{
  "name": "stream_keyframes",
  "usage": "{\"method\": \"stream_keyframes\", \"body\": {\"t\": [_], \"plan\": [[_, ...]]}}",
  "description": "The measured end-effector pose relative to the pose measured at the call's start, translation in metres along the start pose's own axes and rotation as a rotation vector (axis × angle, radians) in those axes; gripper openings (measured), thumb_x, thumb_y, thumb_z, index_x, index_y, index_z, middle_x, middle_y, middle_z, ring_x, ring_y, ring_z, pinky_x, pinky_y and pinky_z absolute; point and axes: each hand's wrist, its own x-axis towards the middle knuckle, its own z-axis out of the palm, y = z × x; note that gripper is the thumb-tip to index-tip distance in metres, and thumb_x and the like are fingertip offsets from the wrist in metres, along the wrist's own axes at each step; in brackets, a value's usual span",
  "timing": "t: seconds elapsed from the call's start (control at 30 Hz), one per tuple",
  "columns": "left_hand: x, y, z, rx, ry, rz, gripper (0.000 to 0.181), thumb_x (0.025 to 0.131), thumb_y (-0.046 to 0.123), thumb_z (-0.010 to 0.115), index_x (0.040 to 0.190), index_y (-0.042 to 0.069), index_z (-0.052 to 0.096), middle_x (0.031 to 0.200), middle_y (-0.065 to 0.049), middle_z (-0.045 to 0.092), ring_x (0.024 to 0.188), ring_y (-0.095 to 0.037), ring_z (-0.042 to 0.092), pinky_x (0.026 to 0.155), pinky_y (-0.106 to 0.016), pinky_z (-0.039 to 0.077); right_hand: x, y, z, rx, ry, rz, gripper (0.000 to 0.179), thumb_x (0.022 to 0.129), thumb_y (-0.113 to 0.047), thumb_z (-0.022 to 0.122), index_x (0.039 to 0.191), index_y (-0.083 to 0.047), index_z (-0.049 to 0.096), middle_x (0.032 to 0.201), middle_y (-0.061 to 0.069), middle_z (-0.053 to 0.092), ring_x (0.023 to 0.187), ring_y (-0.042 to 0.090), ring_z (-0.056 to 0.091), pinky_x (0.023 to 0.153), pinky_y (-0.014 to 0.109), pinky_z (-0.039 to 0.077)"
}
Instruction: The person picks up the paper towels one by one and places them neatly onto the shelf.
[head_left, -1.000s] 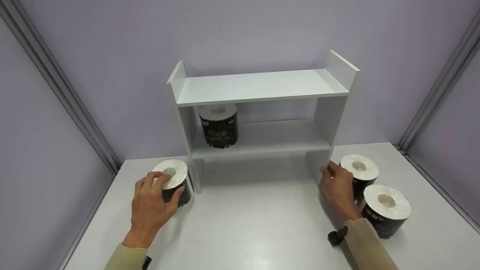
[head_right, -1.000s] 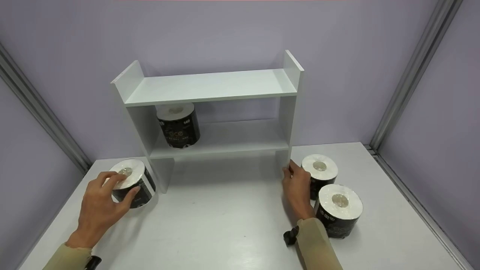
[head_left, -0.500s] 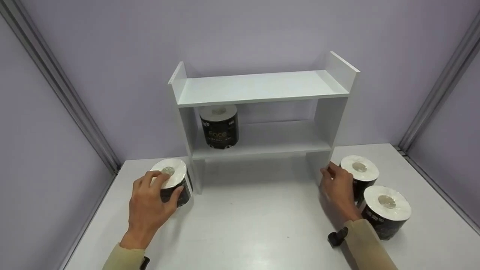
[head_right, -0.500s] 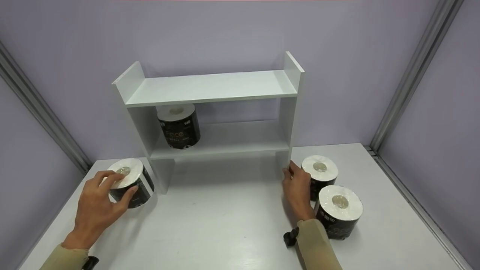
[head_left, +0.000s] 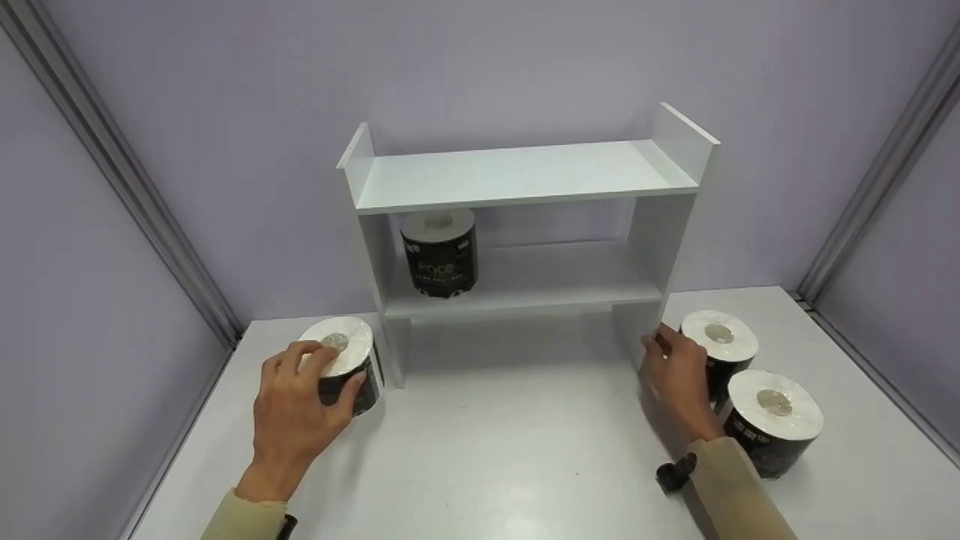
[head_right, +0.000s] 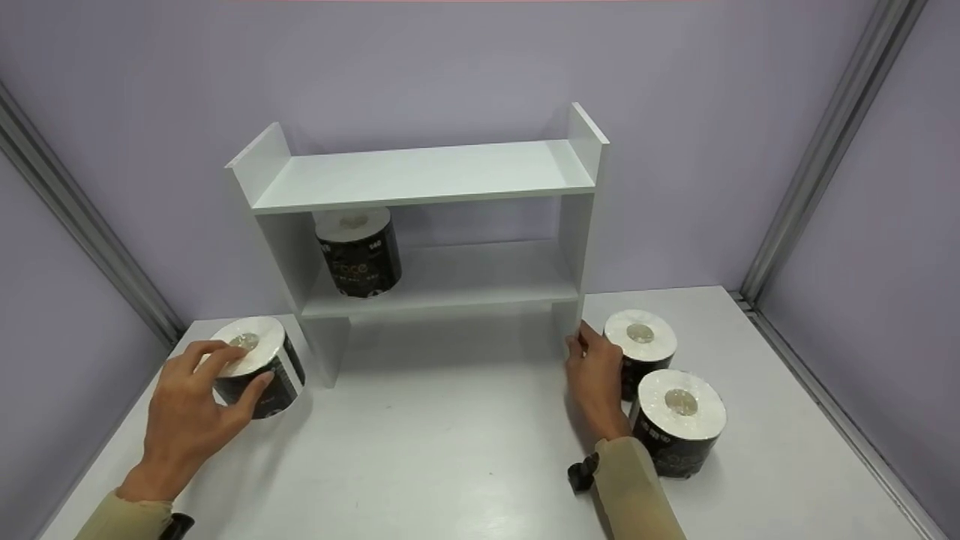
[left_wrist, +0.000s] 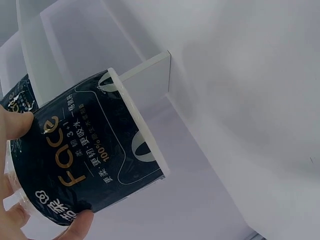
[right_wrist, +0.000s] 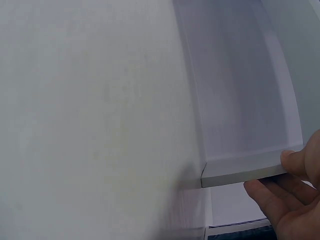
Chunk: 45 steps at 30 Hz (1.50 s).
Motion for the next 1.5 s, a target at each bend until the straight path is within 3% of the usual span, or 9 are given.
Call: {"method": "stream_keyframes", "body": {"t": [0.27, 0.7, 0.97, 1.17, 1.5], "plan": [[0.002, 0.006, -0.004, -0.009, -0.005, -0.005, 0.041, 0.081, 0.028, 0.094, 0.110, 0.005, 0.075, 0.115, -0.018, 0.068, 0.109, -0.050, 0.062, 0.076, -0.065, 0.060, 0.000, -0.001, -0.001, -0.006, -0.030, 0.037, 0.014, 0.102, -0.001, 0.067, 0.091, 0.005, 0.072, 0.090, 0.022, 0.078, 0.090, 0.040, 0.076, 0.081, 0.055, 0.058], [0.006, 0.016, -0.008, -0.021, -0.010, -0.002, 0.040, 0.080, 0.028, 0.095, 0.108, 0.006, 0.075, 0.115, -0.018, 0.068, 0.109, -0.050, 0.062, 0.076, -0.066, 0.060, -0.001, -0.003, -0.004, 0.034, -0.085, 0.100, 0.017, 0.105, -0.003, 0.063, 0.115, 0.006, 0.075, 0.109, 0.026, 0.078, 0.105, 0.043, 0.076, 0.089, 0.056, 0.061], [0.009, 0.023, -0.010, -0.015, -0.003, 0.009, 0.040, 0.082, 0.030, 0.093, 0.109, 0.007, 0.075, 0.116, -0.017, 0.068, 0.109, -0.049, 0.062, 0.074, -0.064, 0.061, 0.000, 0.000, -0.001, 0.022, -0.037, 0.053, 0.012, 0.102, -0.001, 0.067, 0.094, 0.005, 0.074, 0.094, 0.022, 0.079, 0.093, 0.040, 0.078, 0.079, 0.047, 0.061], [0.012, 0.029, -0.011, -0.024, -0.007, 0.006, 0.040, 0.080, 0.029, 0.094, 0.108, 0.008, 0.075, 0.115, -0.016, 0.068, 0.110, -0.047, 0.063, 0.075, -0.064, 0.061, 0.000, -0.001, -0.001, 0.031, -0.047, 0.083, 0.012, 0.103, -0.001, 0.066, 0.103, 0.005, 0.077, 0.099, 0.022, 0.079, 0.097, 0.040, 0.078, 0.084, 0.053, 0.061], [0.015, 0.034, -0.013, -0.013, -0.011, 0.024, 0.041, 0.078, 0.026, 0.095, 0.108, 0.007, 0.075, 0.114, -0.016, 0.068, 0.110, -0.048, 0.062, 0.073, -0.065, 0.062, 0.000, 0.000, -0.001, 0.043, -0.050, 0.072, 0.011, 0.102, 0.000, 0.067, 0.102, 0.006, 0.076, 0.102, 0.025, 0.079, 0.099, 0.044, 0.078, 0.086, 0.057, 0.062]]}}
